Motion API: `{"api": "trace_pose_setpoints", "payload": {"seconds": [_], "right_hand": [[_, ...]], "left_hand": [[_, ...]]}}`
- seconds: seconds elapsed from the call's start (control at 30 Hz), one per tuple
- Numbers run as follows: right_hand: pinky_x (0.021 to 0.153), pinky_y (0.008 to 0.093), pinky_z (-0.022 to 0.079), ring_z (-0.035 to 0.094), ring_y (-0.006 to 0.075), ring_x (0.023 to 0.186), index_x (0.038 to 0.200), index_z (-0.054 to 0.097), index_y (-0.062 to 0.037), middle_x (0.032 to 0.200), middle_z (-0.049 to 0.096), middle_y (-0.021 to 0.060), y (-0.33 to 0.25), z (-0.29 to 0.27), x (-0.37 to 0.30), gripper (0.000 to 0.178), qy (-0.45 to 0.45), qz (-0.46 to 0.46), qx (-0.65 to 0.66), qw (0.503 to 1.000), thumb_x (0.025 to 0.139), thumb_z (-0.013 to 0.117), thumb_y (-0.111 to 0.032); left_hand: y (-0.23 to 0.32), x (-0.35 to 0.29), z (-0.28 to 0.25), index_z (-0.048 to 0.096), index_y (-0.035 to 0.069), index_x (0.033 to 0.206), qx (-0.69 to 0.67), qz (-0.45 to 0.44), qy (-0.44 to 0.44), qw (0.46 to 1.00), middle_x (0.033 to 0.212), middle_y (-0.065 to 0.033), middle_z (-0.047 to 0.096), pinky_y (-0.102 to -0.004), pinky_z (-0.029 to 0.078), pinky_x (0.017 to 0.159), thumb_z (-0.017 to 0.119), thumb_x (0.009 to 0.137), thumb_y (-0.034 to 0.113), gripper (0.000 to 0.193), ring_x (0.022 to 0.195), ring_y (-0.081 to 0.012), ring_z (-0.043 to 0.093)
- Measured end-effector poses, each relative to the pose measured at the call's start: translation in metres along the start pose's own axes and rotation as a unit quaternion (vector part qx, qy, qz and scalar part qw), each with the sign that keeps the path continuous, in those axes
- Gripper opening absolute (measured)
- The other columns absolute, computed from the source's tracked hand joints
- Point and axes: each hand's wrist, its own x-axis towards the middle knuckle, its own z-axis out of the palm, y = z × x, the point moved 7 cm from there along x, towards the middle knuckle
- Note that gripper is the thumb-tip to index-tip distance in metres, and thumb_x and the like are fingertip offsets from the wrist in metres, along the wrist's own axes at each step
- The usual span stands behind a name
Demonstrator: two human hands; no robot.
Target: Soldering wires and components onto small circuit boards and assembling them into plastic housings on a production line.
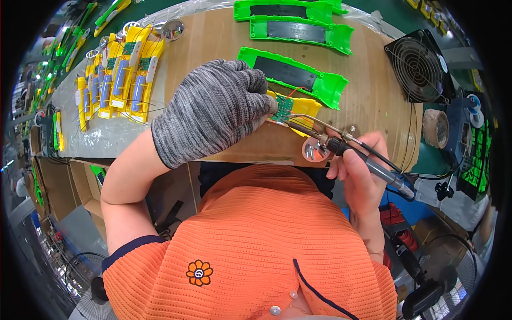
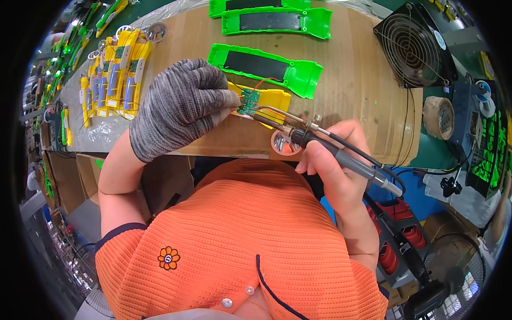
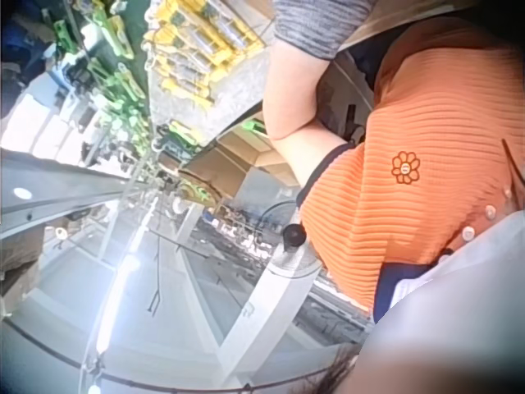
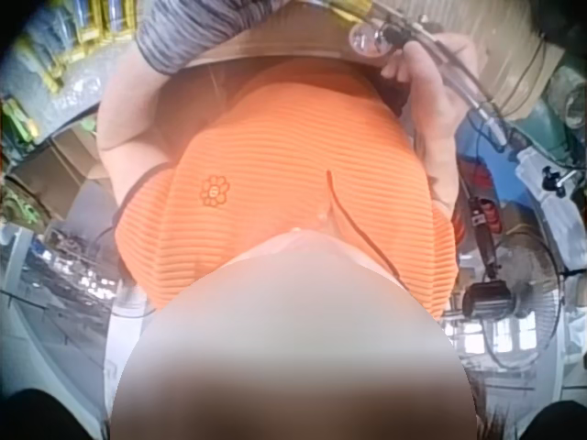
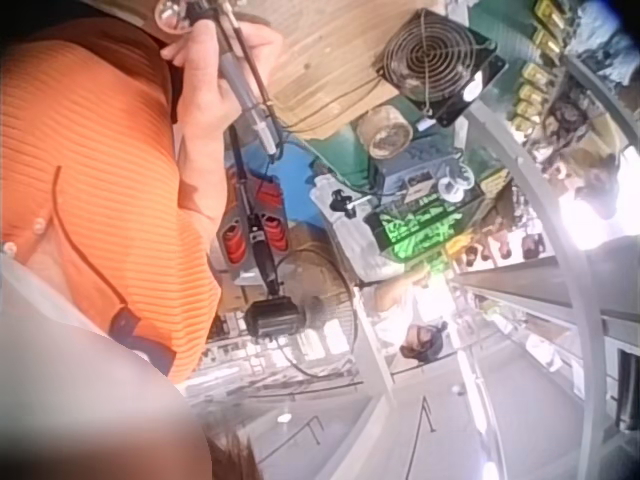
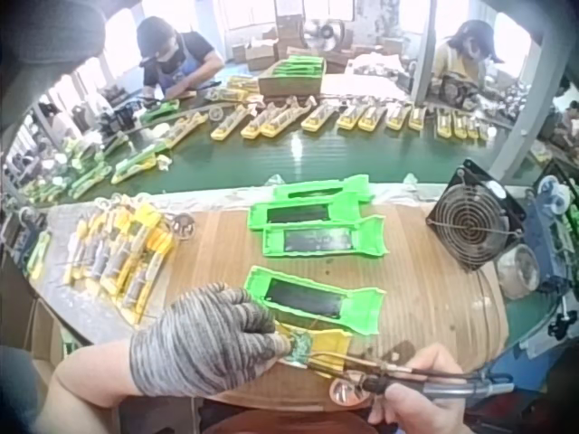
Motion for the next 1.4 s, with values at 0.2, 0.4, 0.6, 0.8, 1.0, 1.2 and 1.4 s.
{"api": "trace_pose_setpoints", "payload": {"seconds": [0.2, 0.4, 0.6, 0.8, 1.0, 1.2, 1.4], "right_hand": [[0.058, 0.0272, 0.052, 0.06, 0.0138, 0.06, 0.097, 0.044, -0.0014, 0.073, 0.06, 0.0098, 0.002, -0.001, 0.0, 0.018, -0.004, 0.004, -0.025, 1.0, 0.092, 0.061, -0.001], [0.058, 0.0272, 0.052, 0.06, 0.0136, 0.06, 0.096, 0.043, -0.0013, 0.074, 0.061, 0.0108, 0.003, 0.0, 0.0, 0.019, -0.011, -0.008, -0.026, 1.0, 0.092, 0.061, -0.001], [0.057, 0.0275, 0.052, 0.059, 0.0135, 0.059, 0.097, 0.043, -0.0012, 0.075, 0.061, 0.0114, 0.003, 0.0, -0.002, 0.019, 0.008, -0.005, -0.027, 1.0, 0.092, 0.061, -0.002], [0.057, 0.0306, 0.052, 0.056, 0.0147, 0.053, 0.097, 0.043, -0.0013, 0.073, 0.06, 0.0129, -0.014, -0.013, 0.003, 0.015, 0.007, -0.07, -0.024, 0.997, 0.091, 0.056, -0.002], [0.069, 0.035, 0.053, 0.05, 0.0156, 0.058, 0.096, 0.046, -0.0035, 0.069, 0.054, 0.0084, -0.022, -0.052, 0.02, 0.011, 0.111, -0.109, -0.013, 0.988, 0.093, 0.056, -0.008], [0.101, 0.0482, 0.045, 0.05, 0.0158, 0.058, 0.097, 0.049, -0.0063, 0.065, 0.049, 0.0054, -0.015, -0.062, 0.021, 0.008, 0.117, -0.132, 0.067, 0.982, 0.095, 0.055, -0.011], [0.098, 0.0471, 0.047, 0.05, 0.0158, 0.058, 0.097, 0.048, -0.0072, 0.064, 0.045, 0.0032, -0.014, -0.068, 0.018, 0.008, 0.12, -0.146, 0.101, 0.977, 0.095, 0.055, -0.01]], "left_hand": [[-0.001, 0.0, 0.001, 0.071, 0.01, 0.092, -0.003, -0.012, -0.013, 1.0, 0.083, -0.0092, 0.063, -0.0419, 0.049, 0.067, 0.074, 0.076, 0.013, 0.016, 0.076, -0.0306, 0.061], [-0.001, 0.002, 0.002, 0.071, 0.01, 0.091, 0.007, -0.002, -0.014, 1.0, 0.082, -0.0084, 0.063, -0.0413, 0.049, 0.067, 0.075, 0.076, 0.013, 0.015, 0.077, -0.0303, 0.061], [0.001, 0.005, -0.001, 0.072, 0.01, 0.09, 0.005, -0.006, -0.018, 1.0, 0.082, -0.0081, 0.063, -0.0412, 0.049, 0.067, 0.074, 0.077, 0.015, 0.014, 0.077, -0.0303, 0.061], [0.001, 0.006, 0.001, 0.072, 0.01, 0.09, 0.02, -0.013, -0.034, 0.999, 0.083, -0.0083, 0.064, -0.0412, 0.049, 0.068, 0.073, 0.078, 0.017, 0.014, 0.078, -0.0304, 0.061], [0.003, 0.014, -0.012, 0.07, 0.009, 0.09, -0.031, -0.004, -0.046, 0.998, 0.089, -0.0094, 0.064, -0.0421, 0.05, 0.07, 0.074, 0.08, 0.017, 0.013, 0.083, -0.0315, 0.061], [-0.02, 0.043, -0.009, 0.067, 0.009, 0.108, 0.191, 0.012, -0.008, 0.981, 0.102, -0.0096, 0.064, -0.0396, 0.052, 0.08, 0.07, 0.083, 0.015, 0.025, 0.09, -0.0287, 0.063], [-0.024, 0.051, 0.008, 0.061, 0.01, 0.118, 0.108, 0.041, -0.176, 0.978, 0.102, -0.0092, 0.062, -0.0417, 0.05, 0.086, 0.073, 0.079, 0.02, 0.042, 0.098, -0.0305, 0.061]]}}
